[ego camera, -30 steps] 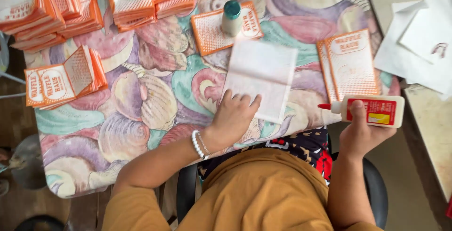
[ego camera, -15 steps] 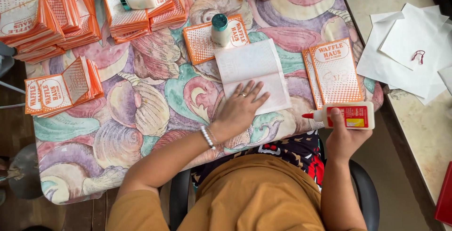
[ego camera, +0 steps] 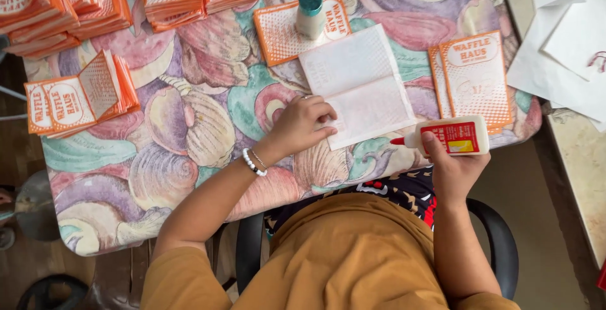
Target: Assembling paper bags by folding templates and applying glue to the edges.
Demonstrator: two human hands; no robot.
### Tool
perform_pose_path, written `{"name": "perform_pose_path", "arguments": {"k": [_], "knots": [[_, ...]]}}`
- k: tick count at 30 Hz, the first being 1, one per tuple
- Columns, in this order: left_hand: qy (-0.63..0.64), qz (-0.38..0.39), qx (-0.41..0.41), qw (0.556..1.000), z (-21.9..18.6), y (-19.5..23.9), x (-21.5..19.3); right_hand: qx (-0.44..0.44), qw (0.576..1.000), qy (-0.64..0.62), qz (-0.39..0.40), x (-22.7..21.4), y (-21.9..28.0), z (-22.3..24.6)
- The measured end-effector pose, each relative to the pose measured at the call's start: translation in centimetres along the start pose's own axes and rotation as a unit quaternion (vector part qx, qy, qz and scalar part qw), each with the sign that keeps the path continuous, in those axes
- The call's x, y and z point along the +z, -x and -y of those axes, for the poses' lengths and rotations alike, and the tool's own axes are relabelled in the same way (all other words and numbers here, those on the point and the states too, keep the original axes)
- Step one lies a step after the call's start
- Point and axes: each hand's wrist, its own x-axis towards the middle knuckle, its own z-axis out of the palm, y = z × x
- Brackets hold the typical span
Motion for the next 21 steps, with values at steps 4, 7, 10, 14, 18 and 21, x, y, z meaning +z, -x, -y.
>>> {"name": "perform_pose_path", "arguments": {"k": [4,7,10,14,18,21], "knots": [[-0.012,-0.009,0.033,0.999,-1.0,0.0,-0.5,-0.03,0.998,0.034,0.036,5.3,1.8,4.0],[0.002,-0.013,0.044,0.999,-1.0,0.4,-0.7,-0.039,0.997,0.036,0.062,8.6,3.0,6.2],[0.0,-0.018,0.047,0.999,-1.1,0.6,-0.7,-0.066,0.991,0.074,0.091,10.2,3.6,6.4],[-0.016,-0.015,0.06,0.998,-0.9,0.8,-0.7,-0.119,0.982,0.098,0.107,10.8,3.7,6.2],[-0.027,-0.004,0.068,0.997,-0.6,0.7,-0.5,-0.138,0.981,0.086,0.102,10.6,3.4,6.4],[-0.021,-0.004,0.064,0.998,-0.4,0.7,-0.2,-0.133,0.982,0.102,0.09,10.7,3.7,6.0]]}}
